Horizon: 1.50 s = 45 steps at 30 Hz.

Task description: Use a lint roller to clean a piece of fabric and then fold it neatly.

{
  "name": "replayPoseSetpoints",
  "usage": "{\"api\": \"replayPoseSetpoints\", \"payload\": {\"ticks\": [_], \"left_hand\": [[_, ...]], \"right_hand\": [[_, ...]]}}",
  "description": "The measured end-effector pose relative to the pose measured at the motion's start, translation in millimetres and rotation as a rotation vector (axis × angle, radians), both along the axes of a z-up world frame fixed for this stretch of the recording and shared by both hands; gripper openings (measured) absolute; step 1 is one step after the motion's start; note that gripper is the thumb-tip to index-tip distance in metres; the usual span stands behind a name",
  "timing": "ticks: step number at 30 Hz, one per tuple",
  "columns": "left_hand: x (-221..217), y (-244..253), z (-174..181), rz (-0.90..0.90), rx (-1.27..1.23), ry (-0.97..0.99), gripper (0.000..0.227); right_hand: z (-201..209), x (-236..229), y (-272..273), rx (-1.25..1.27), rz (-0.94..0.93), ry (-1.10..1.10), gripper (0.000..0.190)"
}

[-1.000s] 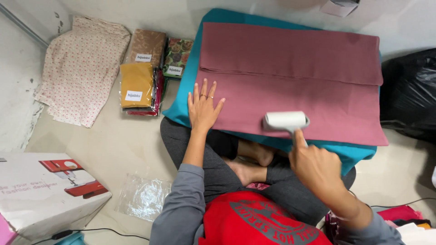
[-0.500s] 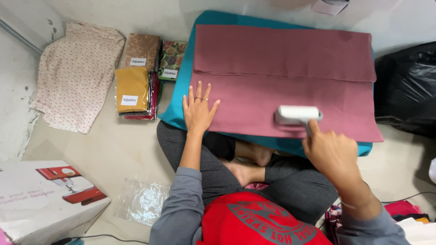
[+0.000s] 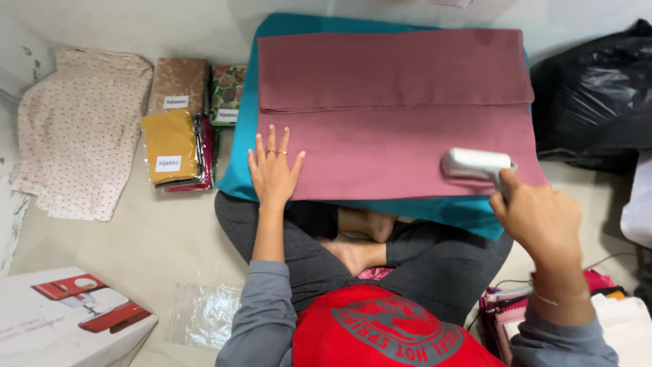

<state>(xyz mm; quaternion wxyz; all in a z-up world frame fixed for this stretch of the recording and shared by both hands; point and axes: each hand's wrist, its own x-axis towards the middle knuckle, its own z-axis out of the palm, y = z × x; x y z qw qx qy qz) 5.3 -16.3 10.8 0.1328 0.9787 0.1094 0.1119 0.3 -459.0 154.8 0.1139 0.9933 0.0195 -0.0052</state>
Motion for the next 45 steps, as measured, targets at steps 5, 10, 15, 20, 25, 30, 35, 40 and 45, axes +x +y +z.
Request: {"api": "replayPoseSetpoints", "payload": {"ticks": [5, 10, 15, 20, 25, 30, 35, 40, 45], "left_hand": [[-1, 0, -1, -0.001, 0.002, 0.004, 0.071], [0, 0, 0, 0.001, -0.005, -0.010, 0.070], [0, 0, 5, -0.002, -0.015, -0.028, 0.069], [24, -12, 33, 0.036, -0.052, 0.109, 0.065], [97, -29, 28, -0.178, -0.148, -0.097, 0.062], [140, -19, -21, -0.146, 0.005, -0.118, 0.065], [137, -16, -20, -0.117, 0.060, -0.048, 0.067], [133, -17, -12, -0.104, 0.005, -0.019, 0.067], [133, -17, -16, -0.112, -0.021, -0.030, 0.067]], "right_hand": [[-16, 18, -32, 0.019, 0.000, 0.017, 0.036], [-57, 56, -63, 0.060, 0.038, -0.251, 0.051], [-14, -1, -81, -0.027, -0.036, -0.002, 0.048], [17, 15, -85, 0.025, -0.075, 0.000, 0.056], [-4, 106, -58, 0.403, 0.196, -0.317, 0.045], [-57, 176, 5, 0.356, 0.108, -0.169, 0.067], [-120, 246, 13, 0.337, 0.065, -0.196, 0.063], [-126, 273, -6, 0.353, 0.035, -0.269, 0.060], [-95, 178, 0, 0.233, -0.004, -0.198, 0.066]]}}
